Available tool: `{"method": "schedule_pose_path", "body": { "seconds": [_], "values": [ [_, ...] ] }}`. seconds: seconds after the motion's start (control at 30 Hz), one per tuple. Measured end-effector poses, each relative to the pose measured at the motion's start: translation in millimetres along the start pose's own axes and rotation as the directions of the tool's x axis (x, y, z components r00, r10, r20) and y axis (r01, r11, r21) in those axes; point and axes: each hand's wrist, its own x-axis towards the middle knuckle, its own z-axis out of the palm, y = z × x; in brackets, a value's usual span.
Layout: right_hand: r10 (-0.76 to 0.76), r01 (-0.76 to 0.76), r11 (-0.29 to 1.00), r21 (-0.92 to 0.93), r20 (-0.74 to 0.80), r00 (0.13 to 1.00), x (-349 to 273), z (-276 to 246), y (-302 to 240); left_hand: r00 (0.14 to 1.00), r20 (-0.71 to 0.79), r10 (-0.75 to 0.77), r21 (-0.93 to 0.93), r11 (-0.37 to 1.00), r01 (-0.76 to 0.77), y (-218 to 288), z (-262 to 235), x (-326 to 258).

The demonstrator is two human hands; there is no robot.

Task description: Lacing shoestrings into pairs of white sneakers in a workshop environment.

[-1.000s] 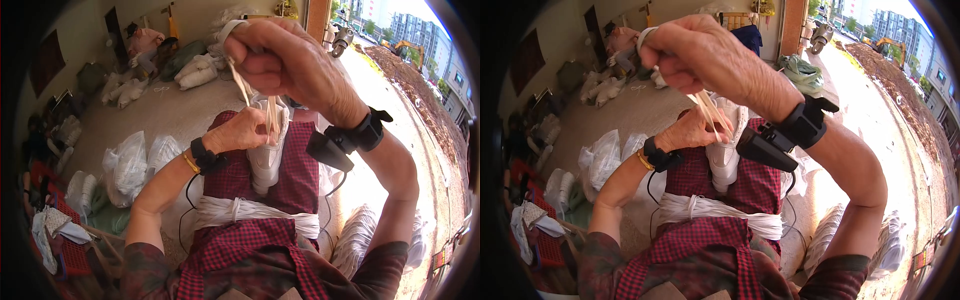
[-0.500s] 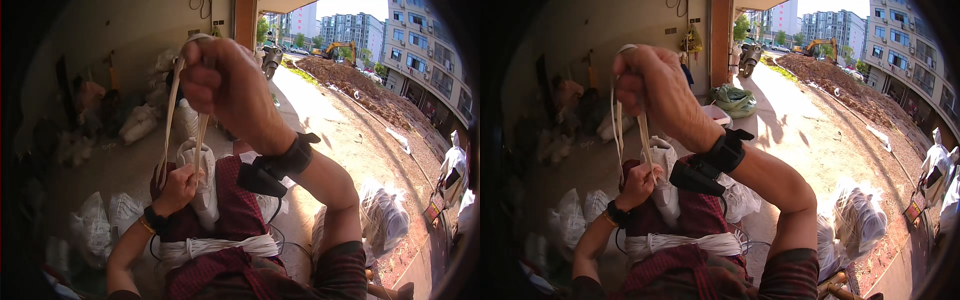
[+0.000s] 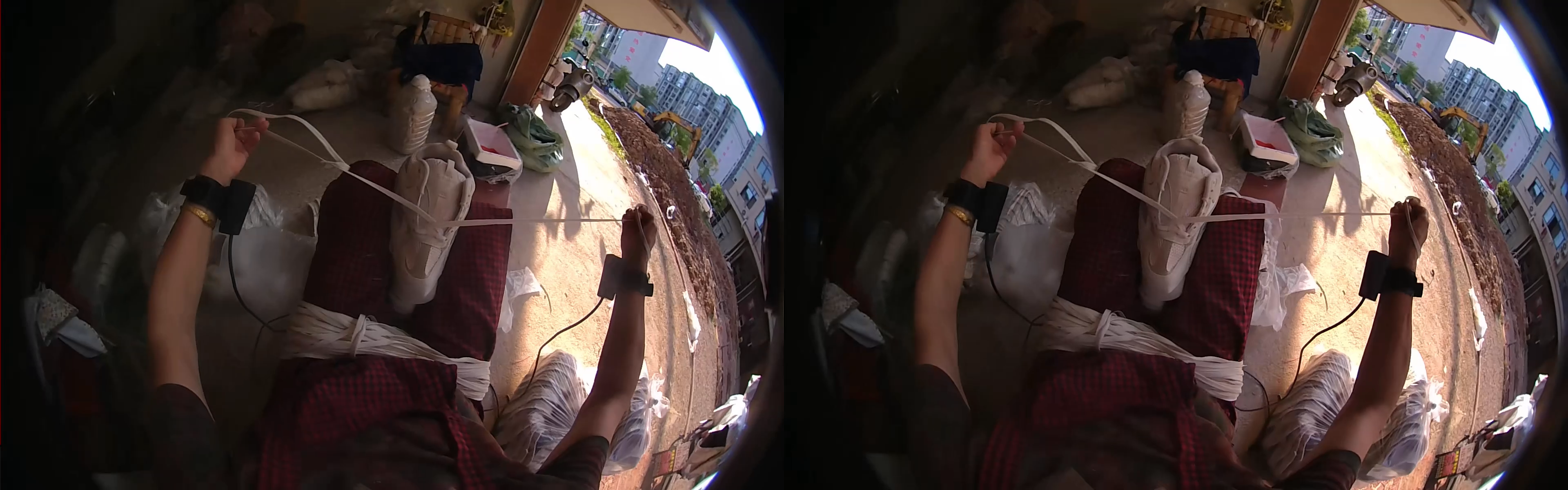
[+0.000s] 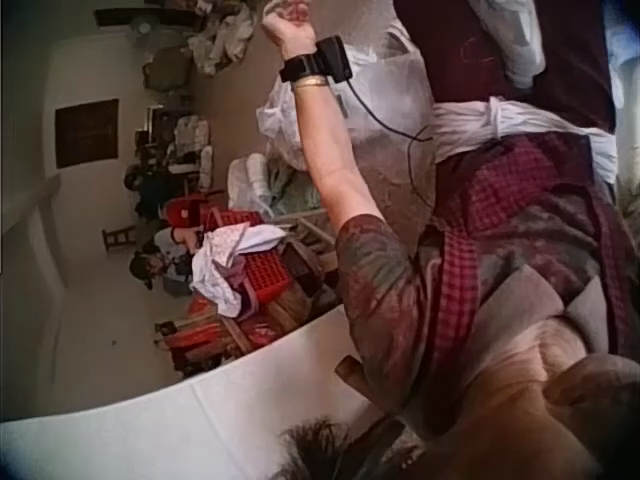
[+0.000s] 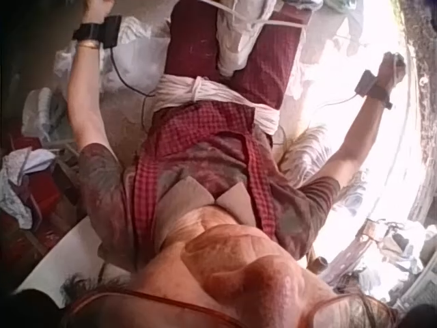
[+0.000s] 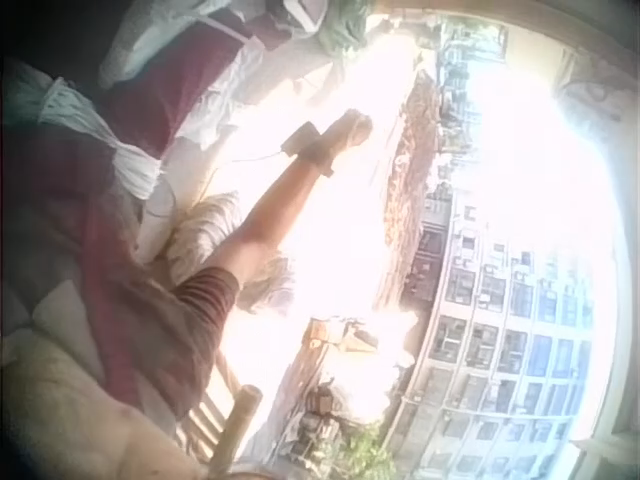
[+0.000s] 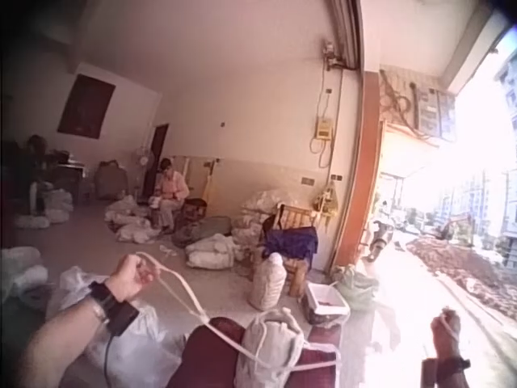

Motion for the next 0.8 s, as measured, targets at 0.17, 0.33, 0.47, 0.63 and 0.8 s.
{"method": "schedule_pose_path", "body": {
  "seconds": [0.17,0.33,0.47,0.63,0.8],
  "values": [
    [0.694,-0.649,0.719,-0.248,0.307,0.652,-99,54,5,0.980,0.003,-0.199,0.529,0.832,0.167,37,-73,-3],
    [0.686,0.338,0.107,-0.935,0.316,0.656,-115,-15,53,0.948,0.313,-0.053,0.924,-0.214,-0.317,-2,5,-28],
    [0.368,0.085,0.700,-0.709,0.460,0.808,-79,71,-20,0.775,0.632,0.023,0.721,0.349,-0.599,-47,114,-114],
    [-0.154,0.323,0.942,-0.089,0.741,0.653,-139,218,-184,0.536,0.840,0.080,0.476,0.365,-0.800,-86,148,-137],
    [-0.201,0.329,0.944,0.009,0.806,0.556,-171,237,-199,0.357,0.930,0.090,0.317,0.297,-0.901,-90,146,-140]
  ]
}}
